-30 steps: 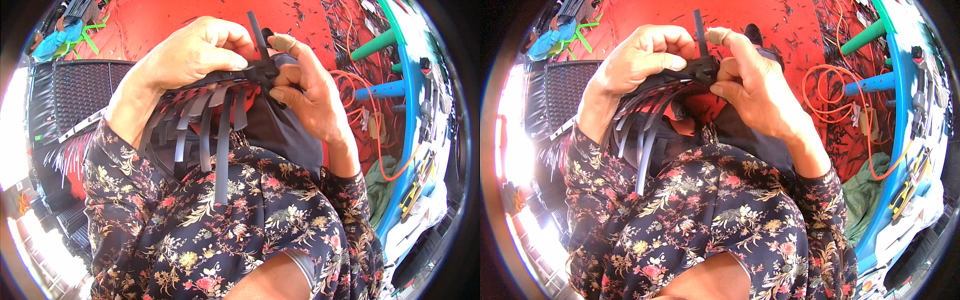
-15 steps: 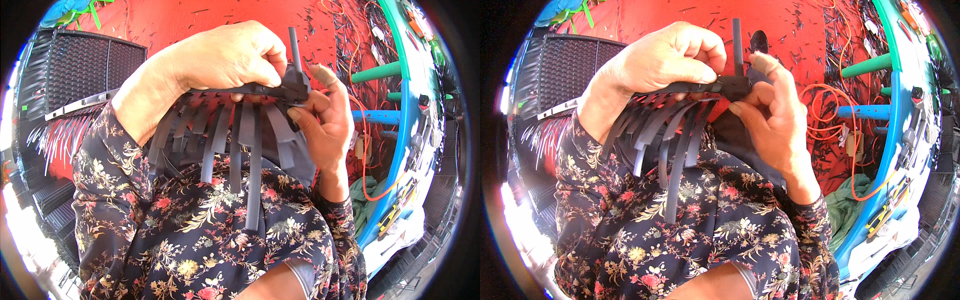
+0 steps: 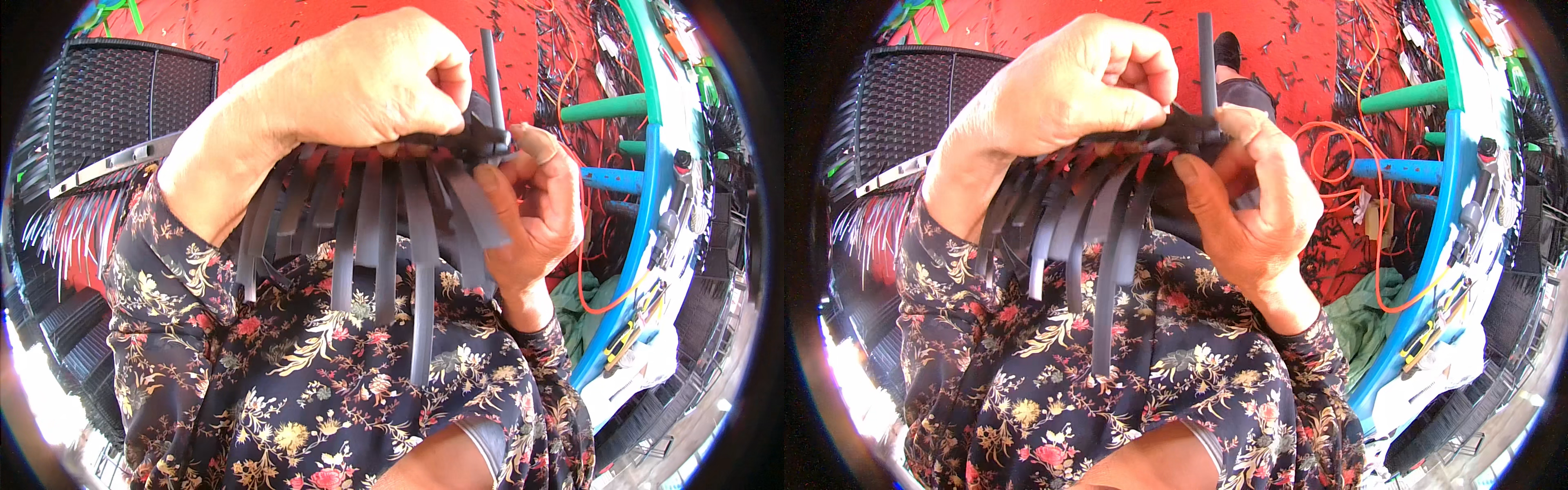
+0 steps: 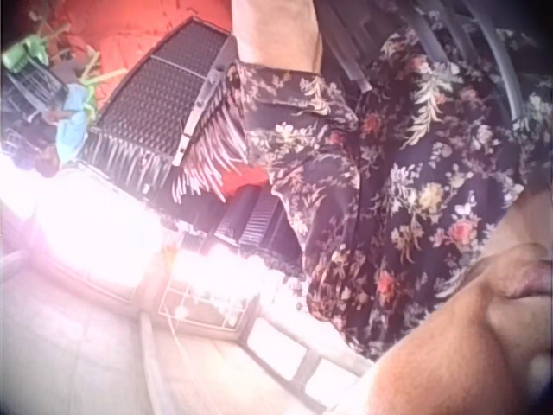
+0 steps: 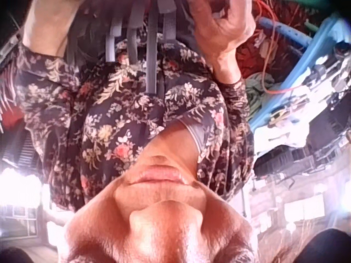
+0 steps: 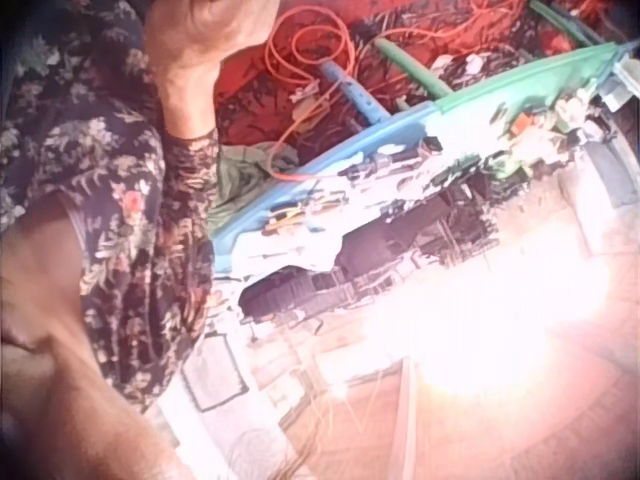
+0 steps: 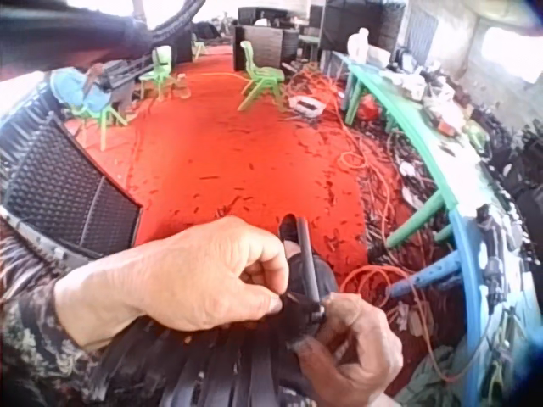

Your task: The person weaves black plastic strips onto a metal chair frame. They pull the strips through the mesh, tie knots to secure the ends, and use a metal tool to push the strips into place before standing up to work on a larger section of the chair with another person.

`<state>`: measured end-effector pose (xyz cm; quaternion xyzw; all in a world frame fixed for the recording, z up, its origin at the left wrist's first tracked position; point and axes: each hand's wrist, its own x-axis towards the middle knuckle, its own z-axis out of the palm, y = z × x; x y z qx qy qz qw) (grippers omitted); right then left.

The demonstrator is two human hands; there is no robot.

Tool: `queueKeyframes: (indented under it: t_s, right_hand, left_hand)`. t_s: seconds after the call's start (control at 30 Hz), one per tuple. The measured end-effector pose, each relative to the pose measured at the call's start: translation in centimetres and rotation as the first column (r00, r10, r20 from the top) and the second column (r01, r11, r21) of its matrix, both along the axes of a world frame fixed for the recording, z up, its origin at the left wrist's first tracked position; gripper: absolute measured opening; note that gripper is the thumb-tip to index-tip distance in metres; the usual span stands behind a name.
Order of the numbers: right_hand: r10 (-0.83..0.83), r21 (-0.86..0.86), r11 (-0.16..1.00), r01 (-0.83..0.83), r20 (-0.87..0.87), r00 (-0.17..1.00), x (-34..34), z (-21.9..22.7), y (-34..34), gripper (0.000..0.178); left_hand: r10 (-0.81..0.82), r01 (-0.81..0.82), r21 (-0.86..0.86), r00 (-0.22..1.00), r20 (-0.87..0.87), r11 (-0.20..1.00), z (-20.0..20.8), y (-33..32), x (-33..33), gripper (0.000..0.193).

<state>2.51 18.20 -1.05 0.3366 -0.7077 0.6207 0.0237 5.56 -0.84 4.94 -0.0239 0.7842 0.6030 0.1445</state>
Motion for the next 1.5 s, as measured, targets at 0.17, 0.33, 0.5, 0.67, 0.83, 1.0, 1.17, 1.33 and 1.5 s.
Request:
queueKeyframes:
  t_s: [0.17,0.33,0.5,0.67,0.83,1.0,1.17,1.33,1.5]
  right_hand:
    - [0.146,0.309,0.950,-0.035,-0.343,0.928,-3.0,3.5,-0.8,0.020]
    - [0.393,0.317,0.869,-0.379,0.022,0.919,-4.6,3.9,-1.9,0.011]
    - [0.256,0.010,0.966,-0.258,0.099,0.962,-5.9,4.6,-2.9,0.007]
    - [0.116,-0.023,0.993,-0.119,-0.122,0.986,-6.4,4.6,-4.1,0.003]
    - [0.320,-0.202,0.942,-0.267,0.309,0.896,-7.1,3.5,-3.7,0.010]
    - [0.353,-0.401,0.896,-0.191,0.383,0.854,-5.1,0.0,-1.7,0.033]
    - [0.330,-0.205,0.936,-0.286,0.228,0.916,-2.5,-3.8,0.1,0.047]
    - [0.216,-0.019,0.976,-0.217,-0.054,0.975,-2.5,-3.8,-0.5,0.042]
    - [0.434,-0.055,0.901,-0.431,0.119,0.893,-2.7,-2.8,-0.3,0.039]
  left_hand:
    - [-0.004,0.038,-0.193,0.985,0.173,0.981,1.7,0.5,-0.6,0.013]
    - [-0.019,0.019,0.014,1.000,0.010,1.000,-0.3,-0.3,0.3,0.012]
    - [-0.028,0.029,-0.040,0.999,0.029,0.999,-0.3,0.0,0.4,0.014]
    - [-0.086,0.084,-0.027,0.995,-0.048,0.996,-0.5,0.0,0.6,0.018]
    - [0.008,-0.003,0.047,0.995,-0.095,0.999,-0.7,0.5,0.9,0.018]
    - [0.091,-0.087,0.033,0.987,-0.132,0.996,-1.1,1.3,0.7,0.015]
    - [0.112,-0.114,-0.006,0.980,-0.167,0.993,-0.9,2.2,0.4,0.011]
    - [0.026,-0.062,-0.161,0.976,-0.217,0.985,-0.3,2.3,-0.2,0.014]
    - [-0.087,-0.114,-0.436,0.905,-0.416,0.893,0.0,3.6,0.8,0.018]
